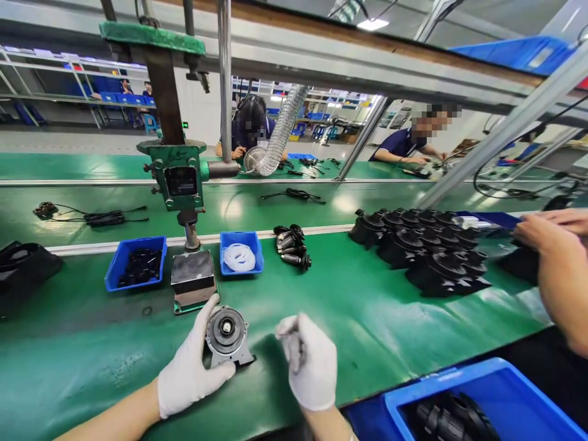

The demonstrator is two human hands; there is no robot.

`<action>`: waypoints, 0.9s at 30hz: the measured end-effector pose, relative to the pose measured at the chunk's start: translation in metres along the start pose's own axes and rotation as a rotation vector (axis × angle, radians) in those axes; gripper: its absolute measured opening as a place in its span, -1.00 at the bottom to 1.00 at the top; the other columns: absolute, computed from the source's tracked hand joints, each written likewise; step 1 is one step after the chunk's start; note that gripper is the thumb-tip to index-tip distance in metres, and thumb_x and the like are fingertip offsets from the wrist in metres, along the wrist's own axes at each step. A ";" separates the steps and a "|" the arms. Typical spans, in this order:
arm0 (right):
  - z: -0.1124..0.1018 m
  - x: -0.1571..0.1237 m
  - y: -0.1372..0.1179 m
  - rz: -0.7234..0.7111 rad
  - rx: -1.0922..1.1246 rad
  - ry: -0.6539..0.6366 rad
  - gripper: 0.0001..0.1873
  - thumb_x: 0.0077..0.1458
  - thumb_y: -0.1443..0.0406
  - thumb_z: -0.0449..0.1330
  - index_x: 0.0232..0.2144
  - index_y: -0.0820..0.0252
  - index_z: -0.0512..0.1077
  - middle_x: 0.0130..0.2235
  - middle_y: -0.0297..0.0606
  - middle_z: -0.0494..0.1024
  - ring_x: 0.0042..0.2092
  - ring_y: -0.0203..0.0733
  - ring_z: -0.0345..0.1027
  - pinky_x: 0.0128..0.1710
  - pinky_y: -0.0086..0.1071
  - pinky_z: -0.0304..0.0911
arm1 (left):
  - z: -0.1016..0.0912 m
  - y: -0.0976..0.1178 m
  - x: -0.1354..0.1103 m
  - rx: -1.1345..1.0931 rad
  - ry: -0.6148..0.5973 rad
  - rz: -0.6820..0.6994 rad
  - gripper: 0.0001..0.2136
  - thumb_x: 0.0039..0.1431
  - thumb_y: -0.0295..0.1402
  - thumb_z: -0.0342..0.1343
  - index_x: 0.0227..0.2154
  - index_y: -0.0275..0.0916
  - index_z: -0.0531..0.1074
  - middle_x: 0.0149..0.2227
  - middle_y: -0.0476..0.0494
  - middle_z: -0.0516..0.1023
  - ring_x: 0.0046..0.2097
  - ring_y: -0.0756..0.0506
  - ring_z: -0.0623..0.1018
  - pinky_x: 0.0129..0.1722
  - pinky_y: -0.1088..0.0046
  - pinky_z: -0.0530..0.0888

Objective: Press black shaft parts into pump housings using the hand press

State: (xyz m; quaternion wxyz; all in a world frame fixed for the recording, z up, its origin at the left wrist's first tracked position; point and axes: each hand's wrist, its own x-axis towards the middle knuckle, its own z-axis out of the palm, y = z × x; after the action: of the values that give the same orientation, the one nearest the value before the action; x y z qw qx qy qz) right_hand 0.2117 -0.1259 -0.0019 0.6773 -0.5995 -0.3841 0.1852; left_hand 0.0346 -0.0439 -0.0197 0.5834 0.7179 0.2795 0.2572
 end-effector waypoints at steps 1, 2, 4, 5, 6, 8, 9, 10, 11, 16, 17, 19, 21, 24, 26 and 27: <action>0.000 0.002 0.001 0.037 0.069 0.050 -0.55 0.33 0.01 0.01 -0.41 0.12 0.50 -0.78 -0.46 0.19 -0.65 -0.18 0.23 -0.34 -0.21 0.42 | -0.001 0.000 0.001 0.012 0.005 0.002 -0.05 -0.09 -0.54 0.16 0.34 -0.33 -0.24 0.28 -0.40 0.24 0.31 -0.31 0.26 0.34 0.00 0.10; 0.002 0.004 0.002 0.067 0.112 0.034 -0.61 0.32 0.02 0.04 -0.31 0.12 0.51 -0.73 -0.44 0.28 -0.62 -0.18 0.27 -0.35 -0.22 0.41 | -0.001 0.000 0.001 0.020 0.006 0.005 -0.06 -0.09 -0.53 0.17 0.34 -0.33 -0.23 0.28 -0.41 0.23 0.31 -0.32 0.25 0.34 -0.01 0.09; 0.011 0.005 0.005 0.086 0.099 -0.148 -0.55 0.25 -0.01 0.13 0.02 0.13 0.44 -0.35 -0.22 0.59 -0.27 -0.06 0.50 -0.18 -0.18 0.43 | -0.001 -0.001 0.002 0.016 0.012 0.014 -0.05 -0.09 -0.53 0.16 0.34 -0.34 -0.23 0.31 -0.41 0.17 0.33 -0.32 0.22 0.34 -0.01 0.09; 0.016 0.005 0.006 0.077 0.059 -0.254 -0.47 0.21 -0.02 0.16 0.11 0.11 0.38 -0.12 -0.13 0.59 -0.05 0.01 0.46 -0.05 -0.14 0.39 | -0.001 -0.001 0.002 0.008 0.015 0.018 -0.05 -0.08 -0.53 0.15 0.35 -0.34 -0.24 0.33 -0.41 0.14 0.34 -0.31 0.21 0.34 0.00 0.11; 0.019 0.005 0.007 0.060 0.032 -0.323 -0.45 0.18 -0.03 0.20 0.12 0.11 0.39 0.00 -0.11 0.54 0.08 0.04 0.38 0.04 -0.12 0.34 | -0.001 -0.001 0.001 0.000 0.014 0.023 -0.05 -0.08 -0.53 0.15 0.35 -0.33 -0.26 0.34 -0.40 0.12 0.34 -0.31 0.20 0.34 0.01 0.12; 0.018 0.007 0.008 0.020 0.021 -0.298 -0.60 0.20 -0.01 0.18 -0.11 0.13 0.54 -0.16 -0.13 0.61 -0.03 0.03 0.45 0.04 -0.11 0.34 | -0.002 -0.001 0.000 0.001 0.014 0.030 -0.03 -0.08 -0.53 0.16 0.36 -0.30 -0.27 0.32 -0.37 0.17 0.33 -0.31 0.23 0.34 0.02 0.13; 0.014 0.008 0.008 0.011 0.045 -0.227 -0.63 0.25 0.00 0.12 -0.29 0.13 0.55 -0.41 -0.20 0.59 -0.25 -0.03 0.51 -0.07 -0.14 0.40 | -0.002 -0.001 0.000 0.012 0.015 0.031 -0.03 -0.09 -0.53 0.17 0.36 -0.29 -0.26 0.30 -0.36 0.21 0.32 -0.31 0.24 0.33 0.01 0.14; 0.009 0.009 0.008 0.018 0.090 -0.145 -0.58 0.31 0.03 0.04 -0.42 0.12 0.51 -0.64 -0.33 0.43 -0.48 -0.13 0.43 -0.21 -0.19 0.43 | -0.002 -0.002 -0.001 0.030 0.016 0.030 -0.02 -0.10 -0.53 0.18 0.36 -0.28 -0.24 0.28 -0.36 0.24 0.31 -0.32 0.25 0.33 0.01 0.13; 0.004 0.010 0.009 0.039 0.135 -0.075 -0.54 0.35 0.05 -0.02 -0.48 0.11 0.46 -0.76 -0.44 0.24 -0.63 -0.20 0.27 -0.34 -0.24 0.42 | -0.002 -0.004 -0.002 0.052 0.023 0.030 -0.02 -0.12 -0.53 0.19 0.36 -0.28 -0.22 0.28 -0.36 0.24 0.31 -0.34 0.26 0.33 -0.01 0.13; 0.005 -0.008 0.021 0.154 0.016 -0.265 -0.67 0.27 0.11 0.14 -0.01 0.11 0.46 -0.02 -0.14 0.53 0.03 -0.05 0.41 0.07 -0.21 0.34 | 0.000 -0.016 -0.006 0.142 0.056 0.107 -0.20 -0.03 -0.43 0.22 0.29 -0.26 0.01 0.32 -0.39 0.14 0.34 -0.37 0.17 0.33 -0.07 0.09; 0.012 -0.014 0.025 0.160 0.013 -0.340 -0.62 0.28 0.11 0.12 0.08 0.09 0.40 0.14 -0.14 0.42 0.17 -0.02 0.29 0.19 -0.17 0.23 | 0.001 -0.017 -0.007 0.132 0.053 0.129 -0.26 0.03 -0.37 0.20 0.27 -0.25 0.04 0.32 -0.38 0.14 0.35 -0.36 0.16 0.33 -0.06 0.09; 0.028 -0.026 0.030 0.161 0.071 -0.413 -0.56 0.32 0.10 0.04 0.18 0.06 0.31 0.24 -0.17 0.31 0.26 -0.01 0.16 0.28 -0.09 0.10 | 0.002 -0.015 -0.010 0.067 0.071 0.134 -0.42 0.21 -0.27 0.07 0.26 -0.23 0.07 0.32 -0.35 0.14 0.35 -0.32 0.15 0.34 -0.03 0.08; 0.040 -0.032 0.030 0.130 0.117 -0.411 -0.54 0.32 0.09 0.00 0.19 0.06 0.28 0.23 -0.15 0.32 0.24 0.02 0.20 0.26 -0.03 0.12 | 0.005 -0.011 -0.012 -0.037 0.154 0.105 -0.54 0.35 -0.22 -0.14 0.25 -0.22 0.09 0.32 -0.32 0.14 0.35 -0.28 0.16 0.34 0.00 0.09; 0.041 -0.033 0.021 0.060 0.075 -0.358 -0.58 0.29 0.08 0.04 0.14 0.00 0.35 0.21 -0.14 0.35 0.20 0.11 0.25 0.19 0.03 0.23 | 0.012 -0.005 -0.011 -0.106 0.268 0.107 -0.52 0.35 -0.11 -0.19 0.25 -0.14 0.16 0.32 -0.22 0.18 0.33 -0.31 0.19 0.33 0.03 0.15; 0.034 -0.029 0.019 0.023 0.028 -0.308 -0.59 0.26 0.05 0.07 0.11 -0.12 0.39 0.20 -0.18 0.36 0.21 0.16 0.23 0.11 0.03 0.34 | 0.016 -0.004 -0.005 -0.072 0.276 0.124 -0.51 0.27 -0.04 -0.07 0.21 -0.03 0.26 0.27 -0.15 0.29 0.31 -0.35 0.24 0.31 0.02 0.21; 0.031 -0.027 0.021 0.014 0.022 -0.300 -0.59 0.24 0.04 0.10 0.12 -0.16 0.39 0.19 -0.19 0.38 0.21 0.18 0.23 0.07 0.02 0.38 | 0.018 -0.004 -0.002 -0.050 0.275 0.127 -0.52 0.24 -0.02 -0.03 0.19 0.00 0.31 0.23 -0.14 0.35 0.28 -0.36 0.28 0.29 0.01 0.25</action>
State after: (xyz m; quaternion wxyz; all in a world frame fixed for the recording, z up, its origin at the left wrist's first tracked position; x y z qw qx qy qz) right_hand 0.1762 -0.1200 -0.0303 0.6176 -0.5602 -0.4747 0.2816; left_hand 0.0453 -0.0574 -0.0273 0.5398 0.6776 0.3041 0.3963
